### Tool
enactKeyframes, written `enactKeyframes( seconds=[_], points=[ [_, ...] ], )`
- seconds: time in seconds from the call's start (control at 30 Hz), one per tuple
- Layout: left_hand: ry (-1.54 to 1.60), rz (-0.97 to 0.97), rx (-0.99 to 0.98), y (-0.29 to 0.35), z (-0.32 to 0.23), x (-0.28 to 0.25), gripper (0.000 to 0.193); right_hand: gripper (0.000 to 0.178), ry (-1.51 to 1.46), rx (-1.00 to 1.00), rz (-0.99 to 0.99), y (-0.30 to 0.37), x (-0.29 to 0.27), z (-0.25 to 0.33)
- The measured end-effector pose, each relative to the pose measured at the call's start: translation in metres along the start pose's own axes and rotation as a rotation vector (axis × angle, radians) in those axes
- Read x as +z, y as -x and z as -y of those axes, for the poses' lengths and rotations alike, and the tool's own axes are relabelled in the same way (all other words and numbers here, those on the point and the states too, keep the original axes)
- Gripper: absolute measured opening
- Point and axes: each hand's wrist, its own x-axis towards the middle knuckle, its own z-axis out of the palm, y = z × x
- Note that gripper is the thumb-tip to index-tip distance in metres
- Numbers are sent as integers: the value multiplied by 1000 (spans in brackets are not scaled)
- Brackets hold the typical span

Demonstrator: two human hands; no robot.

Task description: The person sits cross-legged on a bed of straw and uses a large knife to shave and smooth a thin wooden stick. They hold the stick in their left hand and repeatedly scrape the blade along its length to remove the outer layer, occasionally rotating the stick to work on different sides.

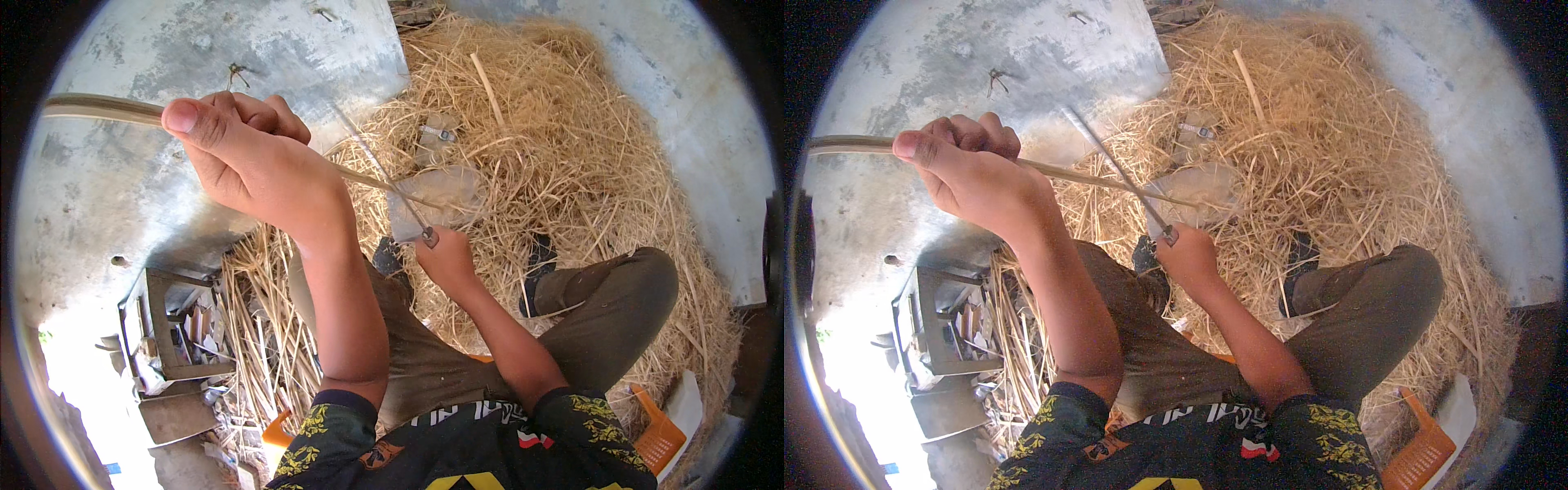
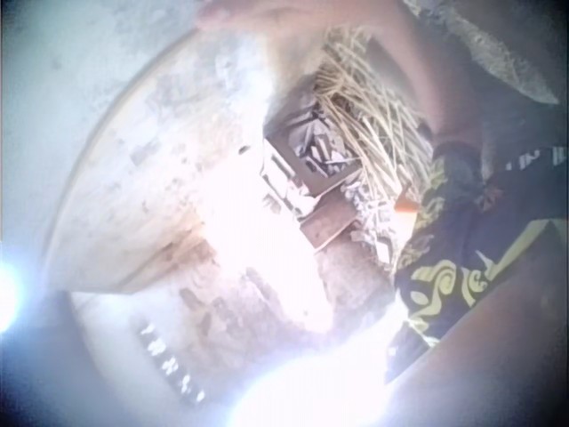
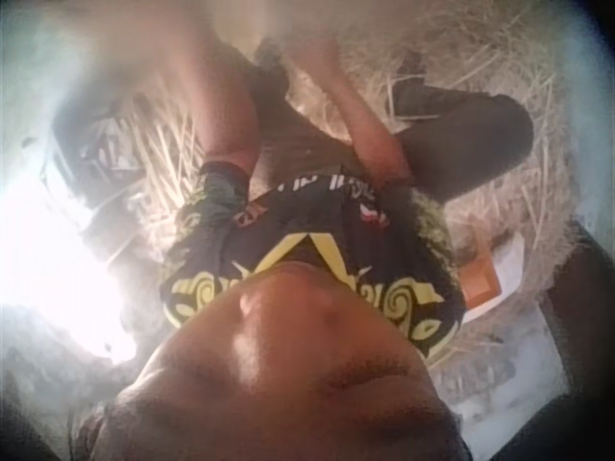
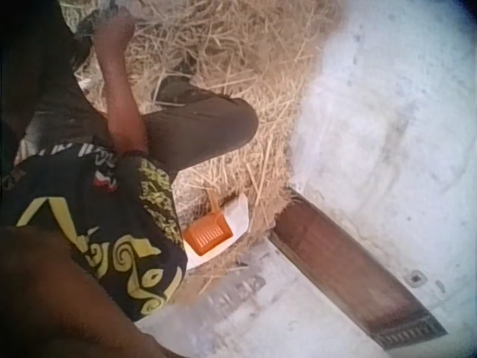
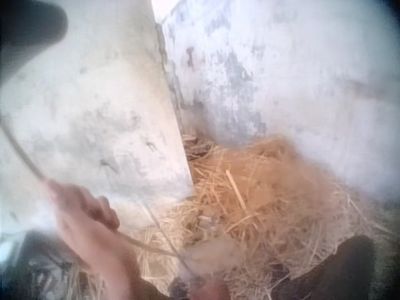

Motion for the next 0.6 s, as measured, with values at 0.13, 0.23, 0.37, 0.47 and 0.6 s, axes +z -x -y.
enactKeyframes(
  seconds=[0.13, 0.23, 0.37, 0.47, 0.6],
  points=[
    [50, 3, -35, 6, -8, 10, 55, 28, 89, 167, -41, 1, 20, -84],
    [25, -10, 19, 8, -6, 14, 54, 28, 186, 322, -105, 8, 31, -112],
    [-8, -4, 74, 3, 0, 10, 54, 31, 74, 224, 68, 3, 12, -40],
    [3, -19, 18, 3, -2, 11, 53, 30, 33, 75, 51, 2, 3, -12],
    [-2, -7, -5, 7, -5, 15, 52, 31, 161, 376, 78, 13, 30, -123]
  ],
)
